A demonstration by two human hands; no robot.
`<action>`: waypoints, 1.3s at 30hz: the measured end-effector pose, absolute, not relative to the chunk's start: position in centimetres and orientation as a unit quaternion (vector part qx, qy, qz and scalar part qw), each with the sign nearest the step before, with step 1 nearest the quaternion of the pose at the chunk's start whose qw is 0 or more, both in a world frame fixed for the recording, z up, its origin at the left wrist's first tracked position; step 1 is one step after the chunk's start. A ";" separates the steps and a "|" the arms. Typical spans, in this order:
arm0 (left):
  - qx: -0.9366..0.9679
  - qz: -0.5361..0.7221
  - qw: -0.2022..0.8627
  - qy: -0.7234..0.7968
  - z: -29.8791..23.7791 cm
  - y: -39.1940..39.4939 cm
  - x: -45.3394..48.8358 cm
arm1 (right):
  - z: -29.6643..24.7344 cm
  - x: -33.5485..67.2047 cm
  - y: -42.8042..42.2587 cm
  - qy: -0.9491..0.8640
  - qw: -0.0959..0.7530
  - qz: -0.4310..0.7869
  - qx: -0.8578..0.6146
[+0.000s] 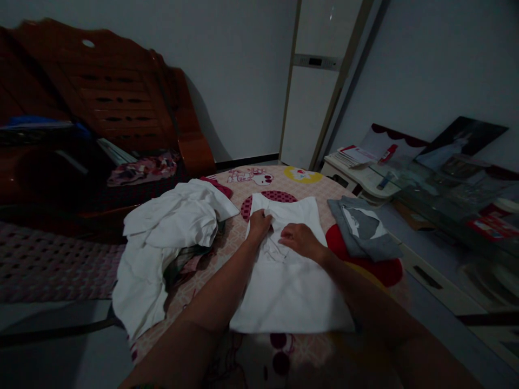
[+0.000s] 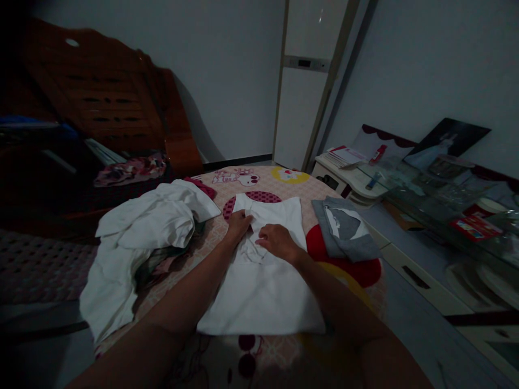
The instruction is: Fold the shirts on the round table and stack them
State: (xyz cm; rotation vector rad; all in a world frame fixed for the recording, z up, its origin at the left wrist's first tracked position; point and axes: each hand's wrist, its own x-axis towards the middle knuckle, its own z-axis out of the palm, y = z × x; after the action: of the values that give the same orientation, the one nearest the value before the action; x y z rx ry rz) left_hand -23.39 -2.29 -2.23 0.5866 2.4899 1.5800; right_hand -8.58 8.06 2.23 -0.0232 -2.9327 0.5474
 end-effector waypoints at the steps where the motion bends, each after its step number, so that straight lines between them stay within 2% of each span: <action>1: 0.197 0.525 0.065 0.826 -2.3 -2.3 -23.4 | 2.0 -8.1 7.3 -0.985 0.066 0.160 0.001; 5: 0.198 0.534 0.061 0.820 -2.3 -2.4 -23.5 | 1.6 -7.2 6.6 -0.991 0.062 0.114 0.010; 10: 0.195 0.516 0.044 0.833 -2.0 -2.6 -24.0 | 1.6 -6.8 7.3 -0.971 0.095 0.217 0.023; 13: 0.212 0.467 0.021 0.858 -1.5 -3.0 -24.3 | 1.4 -6.2 7.1 -0.967 0.093 0.230 0.048; 19: 0.331 0.391 -0.107 0.852 0.1 -3.9 -24.4 | 1.5 -4.8 6.4 -0.976 0.113 0.176 0.058; 22: 0.414 0.344 -0.051 0.841 0.2 -4.1 -24.0 | 1.5 -4.3 6.3 -0.982 0.090 0.162 0.027; 26: 0.458 0.264 0.022 0.848 -0.8 -4.4 -23.4 | 1.4 -4.0 6.6 -0.975 0.064 0.211 0.014; 32: 0.460 0.280 0.042 0.842 0.2 -6.0 -23.0 | 1.7 -2.3 8.1 -0.944 0.133 0.302 -0.033; 35: 0.492 0.276 0.076 0.822 2.0 -7.2 -21.9 | 1.3 -0.6 9.3 -0.943 0.157 0.291 -0.026; 39: 0.563 0.233 0.146 0.780 3.6 -9.0 -19.5 | -0.1 1.6 10.7 -0.963 0.170 0.210 0.000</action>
State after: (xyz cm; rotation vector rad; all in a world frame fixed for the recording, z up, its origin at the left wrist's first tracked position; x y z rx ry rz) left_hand -19.51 -8.98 3.57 1.6210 2.2444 0.6695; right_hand 1.60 10.74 -0.11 0.0010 -2.7353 0.5959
